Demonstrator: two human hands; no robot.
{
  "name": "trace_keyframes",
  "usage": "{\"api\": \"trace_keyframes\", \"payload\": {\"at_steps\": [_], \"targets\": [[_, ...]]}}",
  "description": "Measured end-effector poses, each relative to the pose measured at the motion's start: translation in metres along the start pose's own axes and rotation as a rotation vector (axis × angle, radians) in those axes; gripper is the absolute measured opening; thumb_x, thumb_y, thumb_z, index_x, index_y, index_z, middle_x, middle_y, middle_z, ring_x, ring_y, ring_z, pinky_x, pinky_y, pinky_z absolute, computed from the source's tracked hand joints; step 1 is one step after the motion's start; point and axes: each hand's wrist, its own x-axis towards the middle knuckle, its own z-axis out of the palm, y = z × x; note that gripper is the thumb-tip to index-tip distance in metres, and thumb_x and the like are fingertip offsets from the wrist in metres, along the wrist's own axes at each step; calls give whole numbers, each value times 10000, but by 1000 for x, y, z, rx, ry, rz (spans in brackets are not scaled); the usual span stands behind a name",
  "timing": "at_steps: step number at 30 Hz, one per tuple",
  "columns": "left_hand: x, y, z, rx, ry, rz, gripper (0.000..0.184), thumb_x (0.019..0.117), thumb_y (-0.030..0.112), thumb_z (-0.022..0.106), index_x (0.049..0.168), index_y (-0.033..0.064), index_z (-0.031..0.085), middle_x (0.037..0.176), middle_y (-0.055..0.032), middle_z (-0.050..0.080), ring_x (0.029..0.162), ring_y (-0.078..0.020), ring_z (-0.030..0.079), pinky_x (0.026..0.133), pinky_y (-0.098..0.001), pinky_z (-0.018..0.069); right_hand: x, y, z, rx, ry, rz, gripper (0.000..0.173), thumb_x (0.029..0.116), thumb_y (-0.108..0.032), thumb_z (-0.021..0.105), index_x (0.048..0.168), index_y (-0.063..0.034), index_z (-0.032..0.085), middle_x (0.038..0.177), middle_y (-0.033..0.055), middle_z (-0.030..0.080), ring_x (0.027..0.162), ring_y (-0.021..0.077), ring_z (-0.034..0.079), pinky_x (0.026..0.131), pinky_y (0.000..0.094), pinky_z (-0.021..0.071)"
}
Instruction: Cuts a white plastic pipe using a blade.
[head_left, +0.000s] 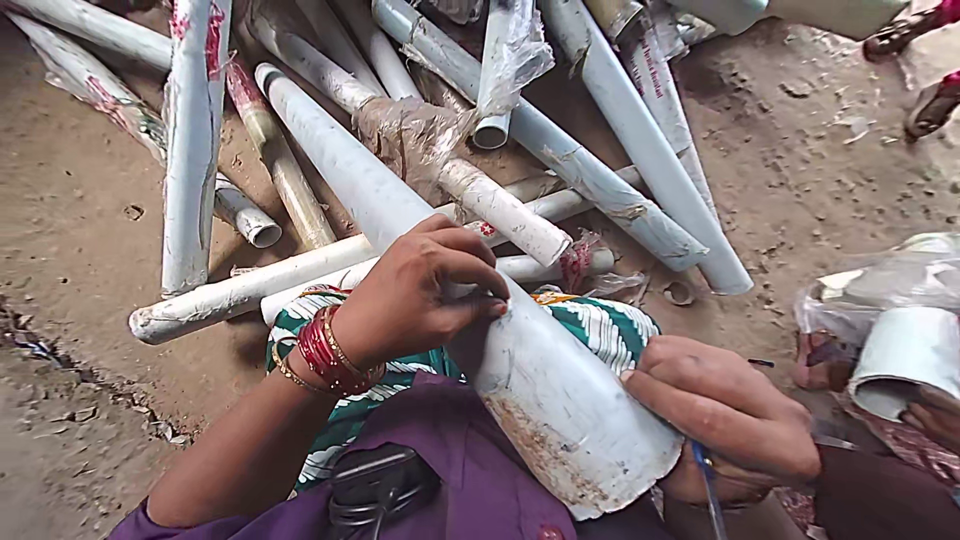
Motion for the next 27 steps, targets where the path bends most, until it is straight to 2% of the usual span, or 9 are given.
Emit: {"api": "trace_keyframes", "payload": {"at_steps": [3, 6, 9, 11, 14, 17, 22, 25, 27], "targets": [[10, 9, 5, 158, -50, 0, 103, 889, 138, 660, 866, 120, 758, 870, 10, 686, 916, -121, 625, 806, -256, 496, 0, -1, 2, 4, 2, -2, 294, 1043, -284, 462, 893, -57, 578, 735, 56, 458, 658, 148, 465, 610, 248, 394], [10, 5, 4, 538, -20, -85, 105, 860, 87, 585, 806, 61, 671, 797, -98, 636, 834, -293, 641, 700, -414, 509, -2, -1, 2, -22, 8, -5, 301, 1039, -299, 465, 898, -60, 582, 733, 54, 456, 655, 150, 460, 608, 250, 388], [-13, -27, -10, 594, 274, -444, 153, 926, 91, 639, 968, -43, 698, 1009, -275, 662, 972, -408, 650, 839, -529, 517, -5, -1, 4, -34, 55, -18, 300, 1029, -313, 510, 907, -55, 602, 718, 56, 473, 642, 147, 473, 603, 244, 402], [-31, -26, -7, 156, 479, -785, 348, 977, 168, 661, 1261, -24, 604, 1276, -194, 537, 1047, -205, 604, 863, -318, 525, -4, -4, 6, -54, 83, -26, 276, 1021, -299, 533, 904, -57, 599, 710, 54, 472, 636, 144, 474, 604, 241, 405], [-50, 25, 14, -841, 670, -1082, 432, 1075, 341, 523, 1456, 151, 450, 1292, -51, 613, 1057, -195, 686, 841, -385, 603, 6, -13, 12, -22, 118, -58, 248, 999, -262, 558, 877, -50, 599, 683, 54, 477, 613, 139, 469, 585, 236, 397], [-66, 61, 33, -1358, 595, -873, 408, 1050, 480, 509, 1301, 177, 613, 1143, -82, 736, 1029, -210, 737, 851, -398, 632, 28, -30, 23, 56, 126, -111, 205, 977, -197, 556, 838, -48, 580, 667, 51, 459, 603, 129, 458, 568, 218, 378], [-72, 87, 14, -1255, 780, -610, 340, 1105, 243, 404, 1006, 193, 725, 878, 29, 760, 819, -35, 735, 750, -221, 621, 76, -74, 39, 257, 27, -40, 241, 830, -183, 680, 997, -9, 662, 691, 0, 581, 615, 0, 515, 546, 129, 395], [-94, 91, -1, -1199, 901, -561, 358, 1096, 198, 399, 969, 173, 733, 846, 16, 756, 794, -35, 733, 733, -222, 621, 86, -79, 35, 576, -189, 56, 599, 962, -515, 651, 1335, -67, 517, 770, -97, 541, 660, -88, 490, 582, 83, 433], [-111, 92, -12, -1059, 1005, -577, 420, 1102, 162, 337, 946, 177, 726, 824, 36, 757, 778, -10, 729, 726, -190, 611, 82, -69, 35, 626, -209, 125, 653, 999, -666, 470, 1333, -109, 536, 736, -130, 482, 612, -97, 420, 546, 86, 381]]}}
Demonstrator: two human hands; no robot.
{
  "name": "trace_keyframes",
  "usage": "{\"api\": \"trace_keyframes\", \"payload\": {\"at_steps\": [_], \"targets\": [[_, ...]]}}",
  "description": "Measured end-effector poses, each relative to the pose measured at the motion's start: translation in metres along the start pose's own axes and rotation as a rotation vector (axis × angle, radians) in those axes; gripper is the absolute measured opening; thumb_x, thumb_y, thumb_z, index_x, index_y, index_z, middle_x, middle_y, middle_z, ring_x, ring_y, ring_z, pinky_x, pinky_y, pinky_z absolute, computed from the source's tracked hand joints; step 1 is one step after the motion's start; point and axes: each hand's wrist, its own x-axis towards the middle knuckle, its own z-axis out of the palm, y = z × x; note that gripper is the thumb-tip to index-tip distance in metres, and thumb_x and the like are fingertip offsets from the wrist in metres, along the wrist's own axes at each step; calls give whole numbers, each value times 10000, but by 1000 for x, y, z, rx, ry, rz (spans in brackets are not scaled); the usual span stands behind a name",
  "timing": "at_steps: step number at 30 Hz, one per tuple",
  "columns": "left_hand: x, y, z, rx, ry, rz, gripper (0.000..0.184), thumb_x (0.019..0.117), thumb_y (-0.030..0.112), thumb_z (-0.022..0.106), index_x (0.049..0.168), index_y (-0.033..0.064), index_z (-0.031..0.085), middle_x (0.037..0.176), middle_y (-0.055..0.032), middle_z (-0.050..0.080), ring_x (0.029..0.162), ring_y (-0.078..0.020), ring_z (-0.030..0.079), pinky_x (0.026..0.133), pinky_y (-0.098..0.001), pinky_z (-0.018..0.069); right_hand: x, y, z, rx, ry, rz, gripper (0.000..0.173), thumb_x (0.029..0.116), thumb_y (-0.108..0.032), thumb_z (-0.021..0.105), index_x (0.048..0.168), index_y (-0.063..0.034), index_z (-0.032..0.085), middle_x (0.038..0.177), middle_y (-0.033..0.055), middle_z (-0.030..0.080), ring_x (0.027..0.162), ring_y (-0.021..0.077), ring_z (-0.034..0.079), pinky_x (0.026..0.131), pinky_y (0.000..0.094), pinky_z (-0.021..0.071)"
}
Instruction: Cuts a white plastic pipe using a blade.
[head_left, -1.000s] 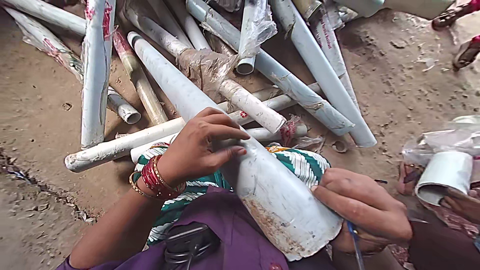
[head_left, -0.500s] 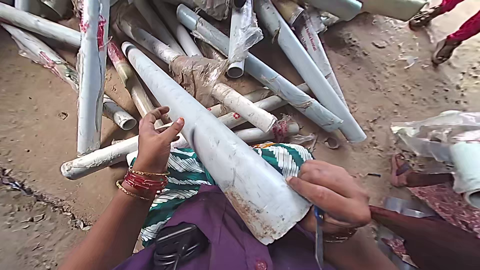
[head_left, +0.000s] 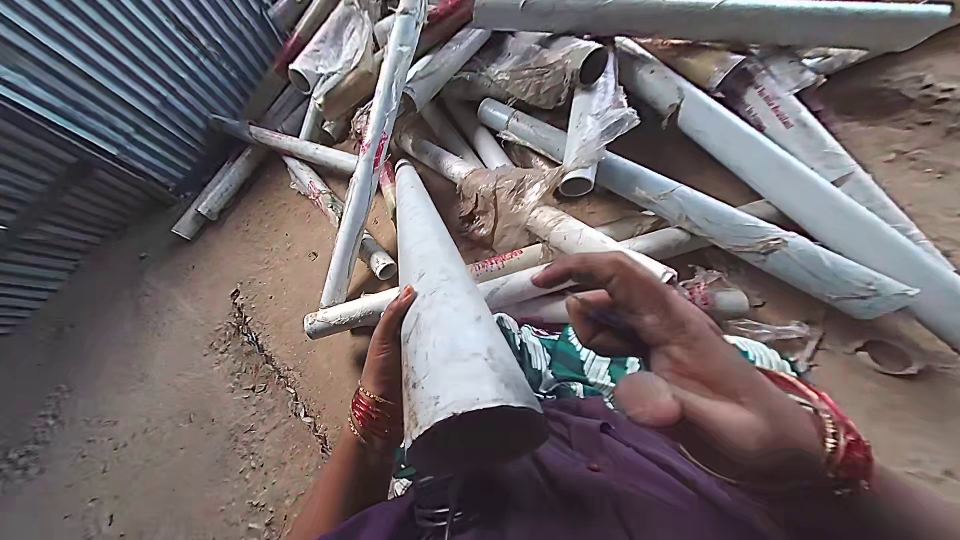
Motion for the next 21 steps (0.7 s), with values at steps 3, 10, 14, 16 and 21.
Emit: {"api": "trace_keyframes", "payload": {"at_steps": [3, 10, 14, 16, 21], "targets": [[-1, 17, -28, 126, 31, 80, 519, 1100, 118, 233, 873, 201, 692, 787, 88, 741, 746, 39, 701, 718, -147, 584, -8, 18, 12, -152, 77, 172, 423, 1102, -489, 329, 944, -209, 603, 655, -138, 422, 548, -58, 404, 494, 139, 327], [-11, 33, -41, 80, 191, 108, 517, 1086, 30, 182, 800, 175, 588, 715, 100, 702, 679, 61, 670, 680, -122, 562, 8, 27, 94, 250, -133, 37, 361, 1099, -291, 449, 848, -90, 612, 684, -101, 488, 637, -101, 452, 583, 70, 361], [-7, 18, -83, 66, -46, 171, 286, 1056, 181, 474, 938, 216, 731, 872, 94, 760, 826, 33, 709, 782, -158, 581, 30, 45, 111, -105, -120, -6, 374, 1082, -295, 440, 781, -115, 571, 625, -62, 467, 563, 6, 472, 507, 187, 364], [-8, 16, -92, 49, -61, 172, 205, 1018, 255, 573, 944, 237, 763, 872, 90, 766, 828, 30, 714, 781, -163, 586, 49, 67, 108, -328, -84, 139, 358, 1053, -289, 446, 738, -135, 519, 571, -51, 395, 487, 80, 421, 451, 285, 328], [-12, 21, -108, -68, -95, 117, 155, 969, 309, 676, 980, 217, 801, 896, 68, 780, 853, 15, 728, 806, -168, 590, 59, 59, 116, -171, -116, -220, 336, 1080, -208, 449, 842, -60, 634, 697, -10, 545, 635, 36, 524, 567, 174, 419]]}}
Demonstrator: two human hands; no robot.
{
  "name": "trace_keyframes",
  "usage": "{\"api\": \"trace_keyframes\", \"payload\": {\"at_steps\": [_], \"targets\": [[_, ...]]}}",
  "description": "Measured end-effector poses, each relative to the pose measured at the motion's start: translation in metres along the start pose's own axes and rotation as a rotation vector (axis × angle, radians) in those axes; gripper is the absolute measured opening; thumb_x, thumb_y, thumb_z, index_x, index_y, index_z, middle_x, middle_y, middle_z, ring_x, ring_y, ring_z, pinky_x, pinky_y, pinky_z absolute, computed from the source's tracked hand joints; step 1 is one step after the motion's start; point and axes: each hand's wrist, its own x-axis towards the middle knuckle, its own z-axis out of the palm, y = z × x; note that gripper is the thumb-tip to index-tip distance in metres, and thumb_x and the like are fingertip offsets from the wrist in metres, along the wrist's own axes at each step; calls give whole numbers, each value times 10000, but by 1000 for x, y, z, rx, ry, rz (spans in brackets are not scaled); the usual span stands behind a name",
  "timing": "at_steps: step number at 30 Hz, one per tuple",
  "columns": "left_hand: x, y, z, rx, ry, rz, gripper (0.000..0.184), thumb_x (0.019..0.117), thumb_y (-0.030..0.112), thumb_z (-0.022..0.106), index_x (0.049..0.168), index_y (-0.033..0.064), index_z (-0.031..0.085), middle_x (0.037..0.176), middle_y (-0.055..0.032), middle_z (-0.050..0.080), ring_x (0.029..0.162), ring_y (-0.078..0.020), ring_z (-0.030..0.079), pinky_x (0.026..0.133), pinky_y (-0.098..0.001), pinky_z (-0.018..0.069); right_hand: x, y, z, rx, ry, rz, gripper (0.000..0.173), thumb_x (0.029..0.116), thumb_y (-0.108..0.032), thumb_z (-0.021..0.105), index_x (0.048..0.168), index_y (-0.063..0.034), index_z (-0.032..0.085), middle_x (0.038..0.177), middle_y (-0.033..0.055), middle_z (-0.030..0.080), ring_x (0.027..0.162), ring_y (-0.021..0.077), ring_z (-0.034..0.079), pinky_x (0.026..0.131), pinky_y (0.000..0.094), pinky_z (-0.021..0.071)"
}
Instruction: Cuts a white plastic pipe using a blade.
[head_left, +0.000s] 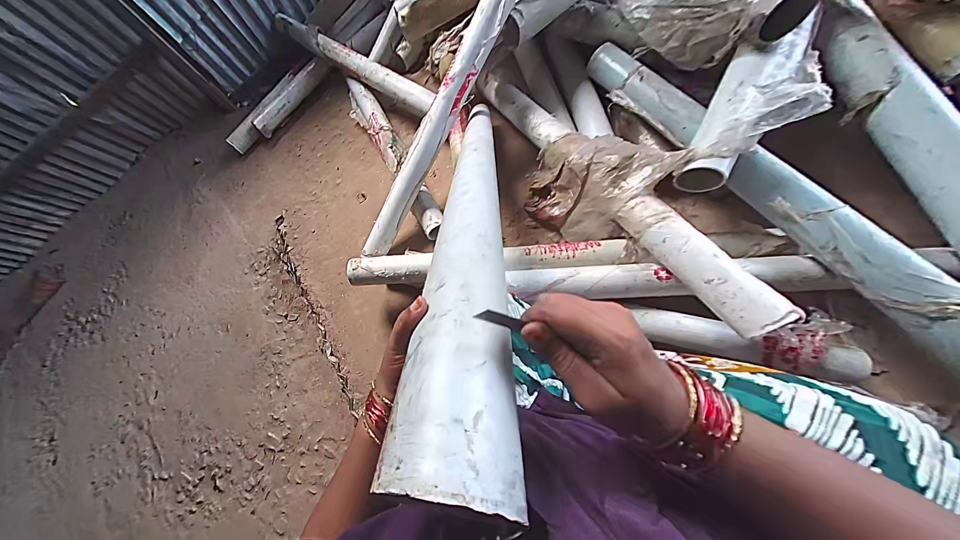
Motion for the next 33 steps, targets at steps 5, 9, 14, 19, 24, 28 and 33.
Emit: {"api": "trace_keyframes", "payload": {"at_steps": [5, 9, 14, 19, 24, 28, 33], "targets": [[-6, 9, -6, 52, 95, -46, 126, 940, 335, 702, 906, 242, 780, 844, 69, 774, 802, 14, 727, 769, -170, 594, 11, 39, 23, -357, 22, -40, 301, 1015, -131, 477, 782, -4, 617, 650, 110, 569, 558, 251, 599, 459, 369, 441], [-10, 11, -10, 15, 131, -81, 129, 951, 331, 687, 912, 242, 773, 845, 63, 773, 801, 14, 726, 769, -167, 591, 17, 33, 25, -128, 21, 14, 327, 1056, -148, 462, 809, -9, 627, 682, 55, 558, 606, 101, 533, 550, 220, 428], [-14, 15, -7, 46, 197, -132, 321, 1043, 248, 482, 838, 245, 730, 788, 65, 758, 744, 17, 717, 727, -166, 593, 28, 33, 27, -63, -137, 170, 338, 1048, -197, 459, 740, -89, 549, 602, -36, 435, 520, 40, 426, 481, 220, 337], [-13, 11, -16, -63, 103, -170, 189, 966, 388, 675, 964, 238, 791, 876, 47, 783, 823, -5, 738, 779, -190, 609, 36, 24, 15, 325, -54, 375, 148, 1039, -140, 540, 959, -82, 651, 677, -112, 514, 533, -73, 440, 494, 84, 381], [-12, 10, -15, -44, 112, -197, 215, 974, 422, 664, 980, 242, 781, 899, 47, 780, 848, -12, 738, 796, -202, 609, 44, 2, 19, 426, -134, 221, 107, 888, -9, 693, 994, 0, 705, 900, -12, 675, 740, -30, 628, 675, 109, 555], [-12, 12, -10, -65, 111, -206, 221, 1008, 385, 622, 970, 234, 778, 889, 41, 779, 838, -12, 737, 795, -200, 608, 53, 3, 22, 244, -149, 53, 77, 875, -37, 669, 900, -13, 738, 859, 10, 669, 768, -21, 621, 706, 99, 528], [-12, 15, -4, -58, 97, -212, 313, 1078, 313, 489, 969, 215, 766, 888, 39, 777, 840, -3, 734, 792, -189, 607, 59, -3, 32, -156, -185, -61, 98, 860, -67, 553, 834, -66, 647, 772, 37, 574, 662, 140, 581, 540, 287, 444]]}}
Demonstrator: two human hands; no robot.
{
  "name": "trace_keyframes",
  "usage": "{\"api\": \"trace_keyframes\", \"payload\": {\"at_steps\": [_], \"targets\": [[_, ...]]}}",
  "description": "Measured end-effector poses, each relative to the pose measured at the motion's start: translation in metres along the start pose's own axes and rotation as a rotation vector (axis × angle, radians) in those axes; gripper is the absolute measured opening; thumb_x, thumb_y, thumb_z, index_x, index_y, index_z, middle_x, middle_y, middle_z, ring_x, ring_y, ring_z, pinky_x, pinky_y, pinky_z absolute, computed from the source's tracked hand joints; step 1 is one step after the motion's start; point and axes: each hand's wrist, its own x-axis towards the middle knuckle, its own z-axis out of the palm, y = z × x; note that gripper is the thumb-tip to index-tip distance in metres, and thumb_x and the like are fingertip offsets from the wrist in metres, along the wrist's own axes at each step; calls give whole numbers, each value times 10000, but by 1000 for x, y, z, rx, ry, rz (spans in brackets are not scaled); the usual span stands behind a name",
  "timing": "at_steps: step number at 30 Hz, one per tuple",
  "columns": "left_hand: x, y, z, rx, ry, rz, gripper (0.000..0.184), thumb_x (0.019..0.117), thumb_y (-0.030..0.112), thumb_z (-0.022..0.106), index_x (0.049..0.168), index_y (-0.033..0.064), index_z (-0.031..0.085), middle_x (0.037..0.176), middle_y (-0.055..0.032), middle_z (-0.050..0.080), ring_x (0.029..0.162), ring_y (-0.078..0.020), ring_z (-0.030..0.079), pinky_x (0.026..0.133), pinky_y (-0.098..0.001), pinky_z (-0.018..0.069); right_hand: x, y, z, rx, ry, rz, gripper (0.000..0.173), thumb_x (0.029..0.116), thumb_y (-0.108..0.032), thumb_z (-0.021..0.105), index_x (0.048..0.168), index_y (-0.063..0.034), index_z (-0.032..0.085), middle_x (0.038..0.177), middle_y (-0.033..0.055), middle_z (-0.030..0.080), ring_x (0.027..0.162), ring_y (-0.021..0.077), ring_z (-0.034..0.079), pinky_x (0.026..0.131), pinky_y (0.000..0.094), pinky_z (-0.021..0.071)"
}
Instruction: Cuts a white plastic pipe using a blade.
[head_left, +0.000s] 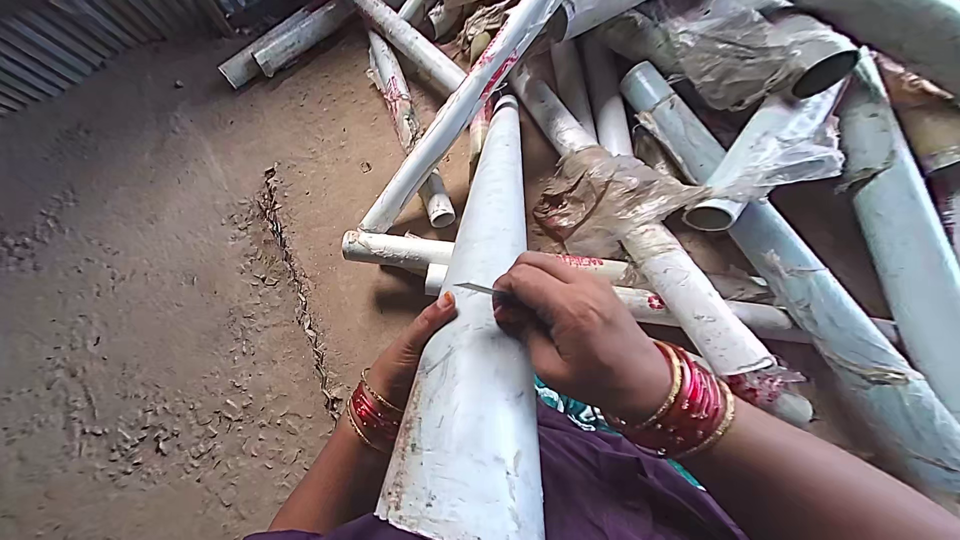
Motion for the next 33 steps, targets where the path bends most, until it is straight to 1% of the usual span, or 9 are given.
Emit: {"api": "trace_keyframes", "payload": {"at_steps": [5, 9, 13, 17, 21, 23, 27, 30, 33], "targets": [[0, 2, 3, 40, 45, -68, 384, 1084, 438, 429, 1007, 213, 731, 906, 35, 777, 860, -18, 738, 796, -206, 610, -4, 24, 2, -30, 134, 260, 111, 940, -21, 526, 898, 3, 626, 839, 109, 598, 754, 183, 589, 658, 313, 479], [0, 2, 1, 43, 32, -72, 395, 1053, 503, 485, 1036, 204, 742, 923, 24, 778, 872, -29, 741, 800, -214, 613, -11, 27, -17, 435, 115, 321, 76, 963, -37, 593, 982, -40, 666, 867, -53, 593, 717, -75, 538, 651, 62, 461], [1, 0, 3, 55, 68, -82, 382, 1054, 486, 488, 1045, 194, 735, 929, 14, 773, 882, -39, 738, 805, -222, 611, -11, 14, -16, 478, 32, 116, 69, 868, -22, 693, 909, 1, 744, 884, 5, 659, 769, -29, 615, 701, 89, 530], [-1, 1, 8, 43, 96, -63, 416, 1112, 337, 371, 973, 191, 735, 873, 23, 773, 827, -17, 737, 771, -196, 612, -11, 8, -5, 163, 15, 60, 115, 922, -73, 568, 858, -64, 663, 828, 6, 594, 748, 28, 578, 657, 138, 475], [1, 0, 3, 56, 61, -73, 326, 1078, 405, 464, 1053, 208, 722, 926, 37, 775, 876, -18, 737, 804, -208, 610, -10, 16, 2, -90, 111, 153, 133, 930, -46, 516, 863, -26, 630, 808, 88, 580, 715, 177, 588, 602, 279, 469], [-1, 0, 3, 39, 61, -65, 357, 1089, 387, 444, 1013, 207, 743, 900, 33, 778, 853, -15, 740, 790, -201, 614, -11, 38, -3, -99, 131, 314, 117, 981, -28, 568, 914, 42, 634, 858, 162, 615, 771, 243, 617, 684, 360, 503], [0, 1, 1, 35, 69, -89, 324, 1022, 483, 565, 1014, 208, 737, 896, 28, 775, 840, -31, 743, 777, -217, 619, -20, 51, -20, 189, 112, 393, 128, 945, -67, 605, 1010, -31, 710, 960, 16, 623, 752, -32, 531, 655, 93, 433], [-3, 2, 6, 54, 90, -90, 392, 1078, 439, 450, 962, 198, 737, 863, 28, 773, 815, -20, 740, 760, -199, 617, -15, 31, -22, 284, 96, 345, 39, 894, -100, 701, 890, -63, 692, 853, -34, 608, 671, -66, 501, 584, 66, 404], [-3, 2, 3, 0, 22, -101, 431, 996, 559, 559, 1006, 174, 754, 901, -1, 777, 853, -46, 747, 790, -220, 620, -5, 27, -17, 297, 64, 324, 101, 868, -104, 726, 837, -81, 633, 814, -34, 558, 667, -39, 480, 579, 82, 385]]}}
